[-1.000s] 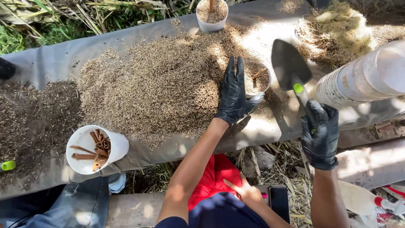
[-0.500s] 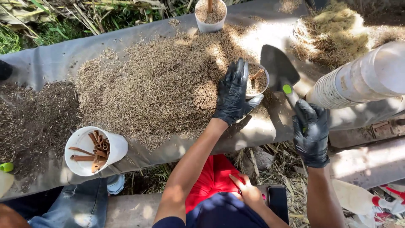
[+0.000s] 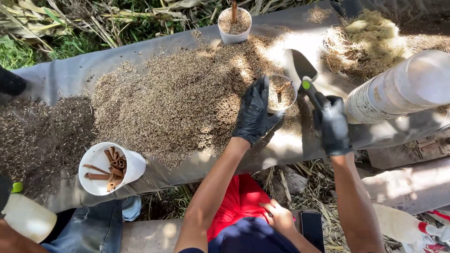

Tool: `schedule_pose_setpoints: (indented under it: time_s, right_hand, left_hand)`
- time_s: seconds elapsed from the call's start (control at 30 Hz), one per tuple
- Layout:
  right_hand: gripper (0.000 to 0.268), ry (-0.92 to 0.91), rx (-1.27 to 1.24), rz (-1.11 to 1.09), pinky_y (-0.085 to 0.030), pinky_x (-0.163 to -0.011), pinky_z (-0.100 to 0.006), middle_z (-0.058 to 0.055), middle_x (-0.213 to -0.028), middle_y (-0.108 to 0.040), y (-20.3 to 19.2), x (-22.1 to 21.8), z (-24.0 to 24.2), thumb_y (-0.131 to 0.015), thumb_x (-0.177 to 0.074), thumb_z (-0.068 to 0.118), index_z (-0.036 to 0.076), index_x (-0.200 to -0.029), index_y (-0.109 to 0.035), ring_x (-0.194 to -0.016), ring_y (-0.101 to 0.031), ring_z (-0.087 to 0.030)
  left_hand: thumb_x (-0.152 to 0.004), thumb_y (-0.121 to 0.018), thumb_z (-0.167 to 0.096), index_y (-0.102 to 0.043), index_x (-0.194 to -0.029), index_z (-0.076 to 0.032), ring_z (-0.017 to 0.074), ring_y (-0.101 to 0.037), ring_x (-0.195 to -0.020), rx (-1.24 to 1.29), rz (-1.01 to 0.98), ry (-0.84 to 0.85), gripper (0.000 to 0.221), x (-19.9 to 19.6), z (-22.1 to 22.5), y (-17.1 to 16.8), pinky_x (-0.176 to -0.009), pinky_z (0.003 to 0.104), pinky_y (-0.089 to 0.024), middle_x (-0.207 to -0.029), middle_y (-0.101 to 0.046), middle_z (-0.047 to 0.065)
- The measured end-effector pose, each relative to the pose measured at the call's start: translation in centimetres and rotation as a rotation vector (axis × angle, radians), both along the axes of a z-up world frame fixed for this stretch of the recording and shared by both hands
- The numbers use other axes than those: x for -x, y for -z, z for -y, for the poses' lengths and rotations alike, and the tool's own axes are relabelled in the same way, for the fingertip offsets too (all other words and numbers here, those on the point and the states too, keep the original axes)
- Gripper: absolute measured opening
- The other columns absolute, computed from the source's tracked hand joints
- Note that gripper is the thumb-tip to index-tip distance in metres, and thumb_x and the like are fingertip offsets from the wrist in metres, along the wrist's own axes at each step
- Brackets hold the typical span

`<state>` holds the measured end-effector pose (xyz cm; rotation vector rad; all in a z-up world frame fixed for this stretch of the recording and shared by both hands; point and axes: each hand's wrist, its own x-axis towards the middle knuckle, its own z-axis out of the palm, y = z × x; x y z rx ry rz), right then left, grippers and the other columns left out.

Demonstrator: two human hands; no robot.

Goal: Filling small plastic cups with a seed and soil mixture using a hand trowel and packing it down by hand.

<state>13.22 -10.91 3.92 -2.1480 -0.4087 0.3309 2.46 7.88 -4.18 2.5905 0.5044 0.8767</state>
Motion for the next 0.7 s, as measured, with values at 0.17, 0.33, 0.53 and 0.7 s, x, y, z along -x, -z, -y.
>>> schedule_pose_setpoints:
  time_s: [0.17, 0.33, 0.53, 0.7]
  right_hand:
    - [0.039, -0.506, 0.085, 0.700, -0.062, -0.077, -0.051, -0.023, -0.119, -0.064, 4.4, -5.2, -2.4, -0.075, -0.095, 0.013, 0.012, -0.134, -0.071, -0.097, -0.071, -0.047]
    - [0.032, -0.461, -0.155, 0.587, -0.059, -0.087, -0.050, -0.020, -0.120, -0.067, 5.3, -4.6, -2.4, -0.074, -0.097, 0.015, 0.012, -0.129, -0.071, -0.107, -0.068, -0.043]
    - [0.031, -0.291, -0.300, 0.511, -0.055, -0.093, -0.053, -0.029, -0.120, -0.064, 2.4, -1.0, 0.5, -0.073, -0.099, -0.003, -0.005, -0.129, -0.068, -0.113, -0.063, -0.049]
    - [0.038, -0.212, -0.135, 0.652, -0.053, -0.095, -0.050, -0.017, -0.120, -0.064, 4.6, -3.3, 6.1, -0.078, -0.096, 0.002, 0.006, -0.133, -0.071, -0.112, -0.064, -0.043]
  left_hand:
    - [-0.082, -0.071, -0.065, -0.019, -0.166, -0.014, 0.0388, -0.046, -0.144, 0.127, 0.077, -0.008, 0.112, 1.4, 0.3, -2.3, -0.116, 0.051, -0.046, -0.154, -0.044, 0.017]
    - [-0.081, -0.074, -0.064, -0.025, -0.165, -0.014, 0.0418, -0.048, -0.139, 0.166, 0.115, -0.021, 0.110, 1.7, 0.2, -0.6, -0.110, 0.055, -0.051, -0.150, -0.046, 0.019]
    - [-0.077, -0.076, -0.060, -0.024, -0.166, -0.017, 0.0426, -0.033, -0.152, 0.219, 0.157, 0.081, 0.112, 1.9, -0.6, -2.1, -0.122, 0.054, -0.037, -0.164, -0.032, 0.018]
    - [-0.064, -0.088, -0.044, -0.026, -0.163, -0.008, 0.0411, -0.033, -0.154, 0.113, 0.027, 0.112, 0.122, 0.6, -1.3, -1.4, -0.129, 0.049, -0.030, -0.165, -0.035, 0.020]
